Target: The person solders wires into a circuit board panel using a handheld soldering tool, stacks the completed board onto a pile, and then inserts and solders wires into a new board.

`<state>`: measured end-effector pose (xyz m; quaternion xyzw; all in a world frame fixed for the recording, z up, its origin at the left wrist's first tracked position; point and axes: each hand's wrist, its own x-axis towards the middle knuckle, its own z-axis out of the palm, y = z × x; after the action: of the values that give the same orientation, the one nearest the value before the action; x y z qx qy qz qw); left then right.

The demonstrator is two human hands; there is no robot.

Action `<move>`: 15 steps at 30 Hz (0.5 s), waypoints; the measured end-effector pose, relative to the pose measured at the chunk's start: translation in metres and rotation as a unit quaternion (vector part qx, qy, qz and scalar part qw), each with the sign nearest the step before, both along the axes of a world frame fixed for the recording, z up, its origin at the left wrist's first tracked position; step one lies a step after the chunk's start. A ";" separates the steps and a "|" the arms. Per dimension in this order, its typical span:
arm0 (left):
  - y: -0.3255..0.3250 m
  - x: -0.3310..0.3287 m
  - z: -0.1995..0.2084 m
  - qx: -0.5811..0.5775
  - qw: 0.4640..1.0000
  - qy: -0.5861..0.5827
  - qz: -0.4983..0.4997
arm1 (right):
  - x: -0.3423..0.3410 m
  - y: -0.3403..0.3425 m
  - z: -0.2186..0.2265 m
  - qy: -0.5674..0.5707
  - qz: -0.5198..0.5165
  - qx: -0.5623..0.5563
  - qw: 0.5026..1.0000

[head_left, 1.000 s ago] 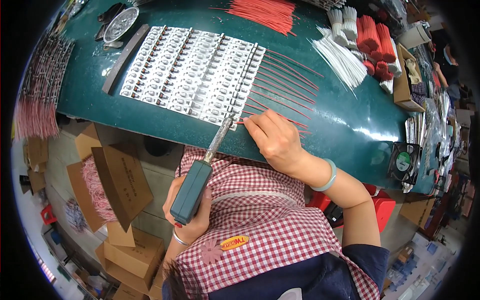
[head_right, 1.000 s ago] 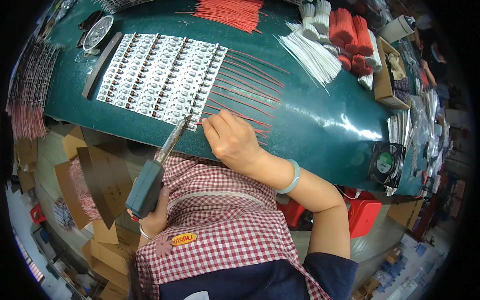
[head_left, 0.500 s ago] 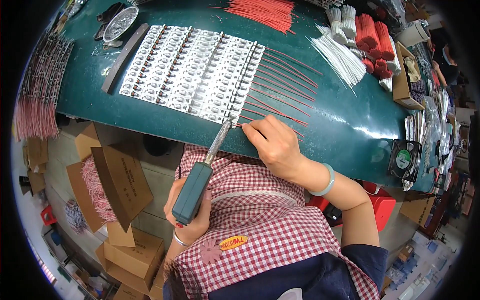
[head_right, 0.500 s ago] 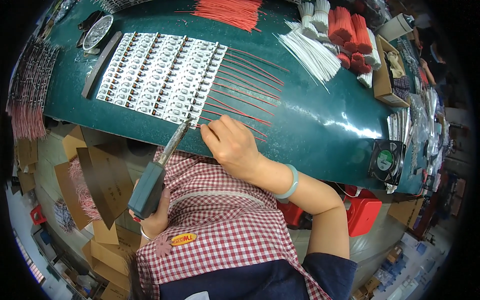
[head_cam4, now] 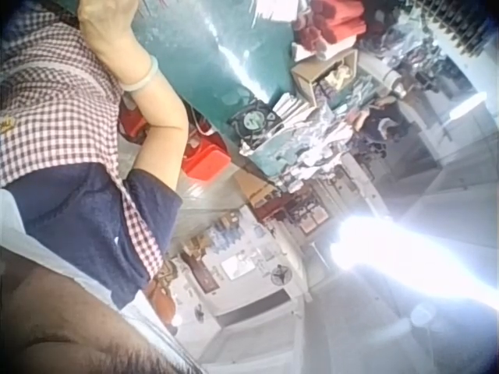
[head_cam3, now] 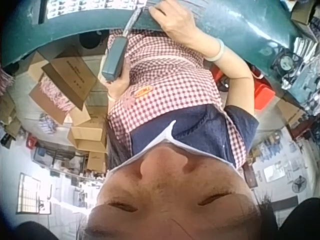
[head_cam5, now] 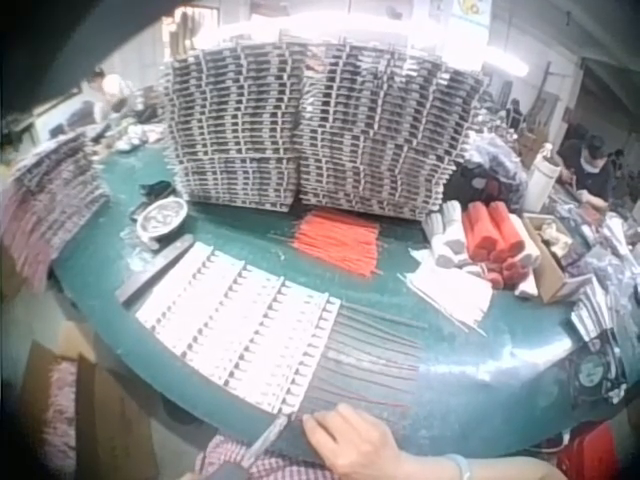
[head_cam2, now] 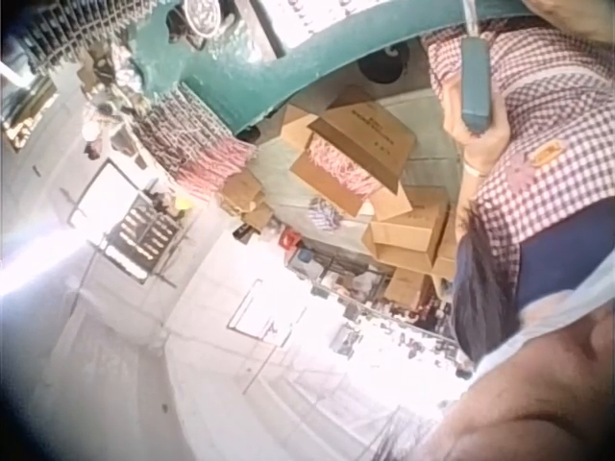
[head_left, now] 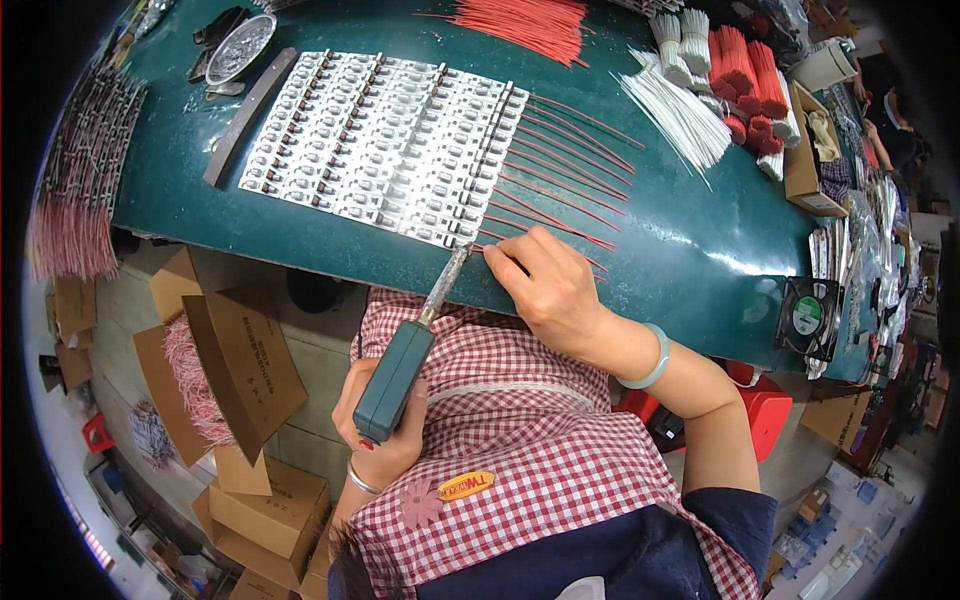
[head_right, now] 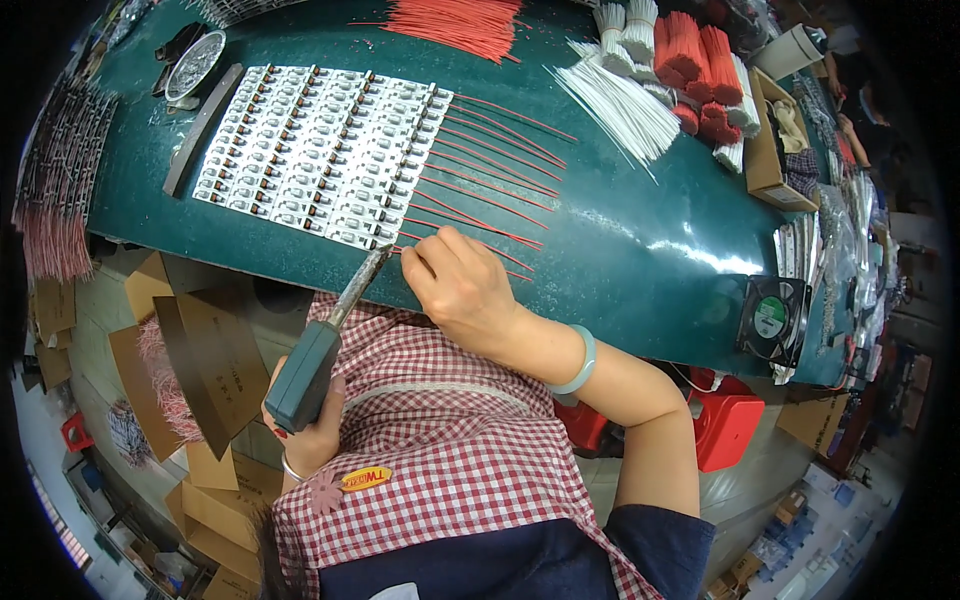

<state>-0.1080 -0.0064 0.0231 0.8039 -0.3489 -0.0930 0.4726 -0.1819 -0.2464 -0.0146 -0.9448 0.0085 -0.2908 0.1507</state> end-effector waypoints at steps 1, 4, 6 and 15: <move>0.001 0.000 0.001 0.000 1.000 0.000 0.000 | 0.000 0.000 0.000 -0.001 0.000 0.001 1.000; 0.003 0.000 0.002 0.004 1.000 -0.006 0.000 | -0.001 -0.001 0.001 -0.003 0.003 0.001 1.000; 0.011 0.000 0.000 -0.018 0.999 0.025 0.038 | 0.001 0.001 0.000 -0.006 0.001 0.007 1.000; 0.065 0.068 0.117 -0.135 0.883 -0.241 0.380 | 0.003 0.000 0.002 -0.017 0.005 0.015 1.000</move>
<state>-0.0395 0.0590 0.1397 0.8007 -0.1289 0.3385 0.4772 -0.1786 -0.2460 -0.0127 -0.9372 0.0059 -0.3064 0.1664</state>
